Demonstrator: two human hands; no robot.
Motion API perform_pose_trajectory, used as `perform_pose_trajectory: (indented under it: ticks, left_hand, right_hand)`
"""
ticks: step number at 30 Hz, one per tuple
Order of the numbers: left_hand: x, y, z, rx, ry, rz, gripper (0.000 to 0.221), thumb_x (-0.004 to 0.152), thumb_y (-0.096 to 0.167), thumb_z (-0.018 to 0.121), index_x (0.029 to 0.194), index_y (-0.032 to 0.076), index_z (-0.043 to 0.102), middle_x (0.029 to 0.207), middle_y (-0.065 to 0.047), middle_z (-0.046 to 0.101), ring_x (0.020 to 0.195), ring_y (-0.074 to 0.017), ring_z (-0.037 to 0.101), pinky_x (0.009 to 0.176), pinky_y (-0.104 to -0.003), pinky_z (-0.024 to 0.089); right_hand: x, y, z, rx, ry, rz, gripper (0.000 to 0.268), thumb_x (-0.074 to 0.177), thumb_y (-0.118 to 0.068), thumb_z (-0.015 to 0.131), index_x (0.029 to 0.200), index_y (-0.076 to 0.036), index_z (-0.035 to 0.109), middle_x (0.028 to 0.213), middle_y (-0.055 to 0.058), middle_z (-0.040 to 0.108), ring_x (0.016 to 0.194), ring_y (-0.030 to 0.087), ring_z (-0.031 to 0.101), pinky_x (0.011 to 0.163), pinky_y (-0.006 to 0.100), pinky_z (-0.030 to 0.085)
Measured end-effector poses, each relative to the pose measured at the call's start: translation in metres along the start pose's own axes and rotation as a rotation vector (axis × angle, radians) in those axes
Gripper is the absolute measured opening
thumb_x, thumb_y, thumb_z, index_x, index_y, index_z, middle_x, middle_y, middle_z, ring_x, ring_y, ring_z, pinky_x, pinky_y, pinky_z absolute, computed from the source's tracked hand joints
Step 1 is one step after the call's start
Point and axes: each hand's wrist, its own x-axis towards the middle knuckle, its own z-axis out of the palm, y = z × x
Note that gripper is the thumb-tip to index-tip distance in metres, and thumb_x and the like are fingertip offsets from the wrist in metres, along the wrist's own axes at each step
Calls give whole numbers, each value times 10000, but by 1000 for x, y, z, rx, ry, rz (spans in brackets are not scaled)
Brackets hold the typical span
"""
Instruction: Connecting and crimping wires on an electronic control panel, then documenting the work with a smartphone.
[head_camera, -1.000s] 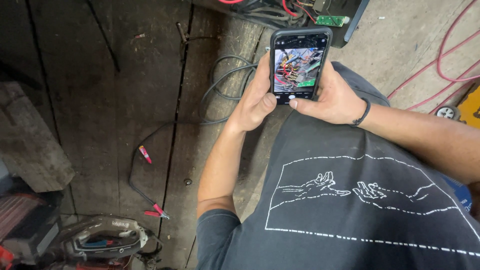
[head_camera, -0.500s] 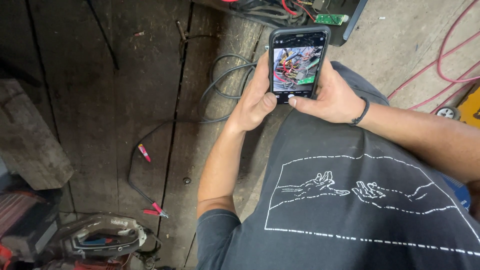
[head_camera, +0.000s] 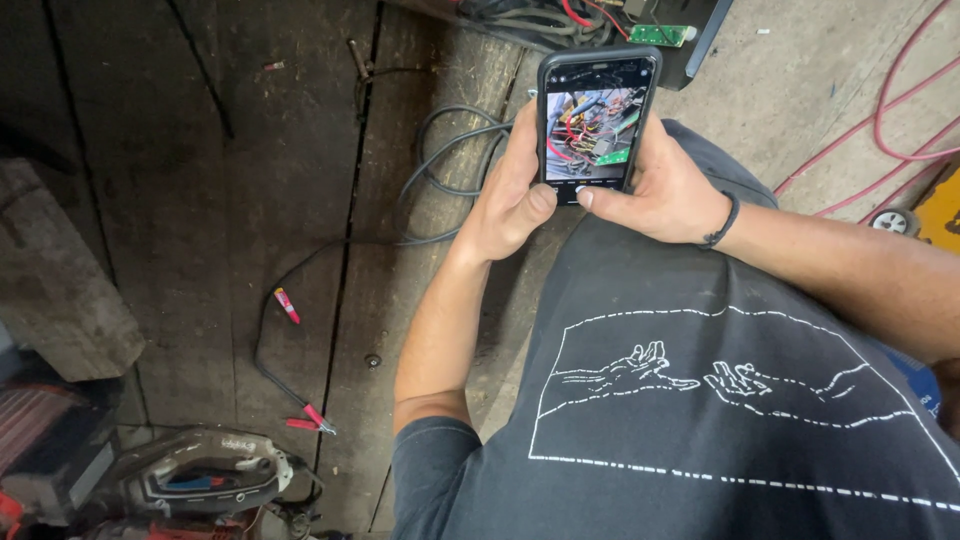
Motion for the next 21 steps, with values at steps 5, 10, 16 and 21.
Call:
perform_pose_trajectory:
  ticks: [5,10,16,21]
  left_hand:
    - [0,-2,0,1,6,1,931,1049,760,366,1624,49,192,1619,-112,340,1509,-255,427,1305,-467,391]
    - [0,1,0,-17,4,0,923,1051,757,374,1618,51,200,1600,-106,348,1473,-250,457,1276,-453,428]
    - [-2,0,0,-23,5,4,915,1062,751,367,1634,61,184,1639,-112,310,1522,-257,421,1314,-464,396]
    - [0,23,3,-131,19,-41,1009,999,814,382,1612,30,216,1511,-87,415,1231,-163,414,1051,-361,362]
  right_hand:
    - [2,-5,-1,-10,-9,-11,706,905,-149,746,1433,-13,297,1365,143,521,1269,236,539,1096,410,474]
    - [2,-6,-1,0,-15,18,747,900,-149,745,1460,-17,268,1403,150,495,1304,243,519,1106,409,473]
    - [1,-3,0,36,-13,14,785,900,-192,752,1483,-16,255,1424,150,482,1322,233,502,1126,403,461]
    - [4,-41,-23,182,-188,46,781,863,-141,735,1473,5,270,1452,159,487,1330,221,505,1151,386,460]
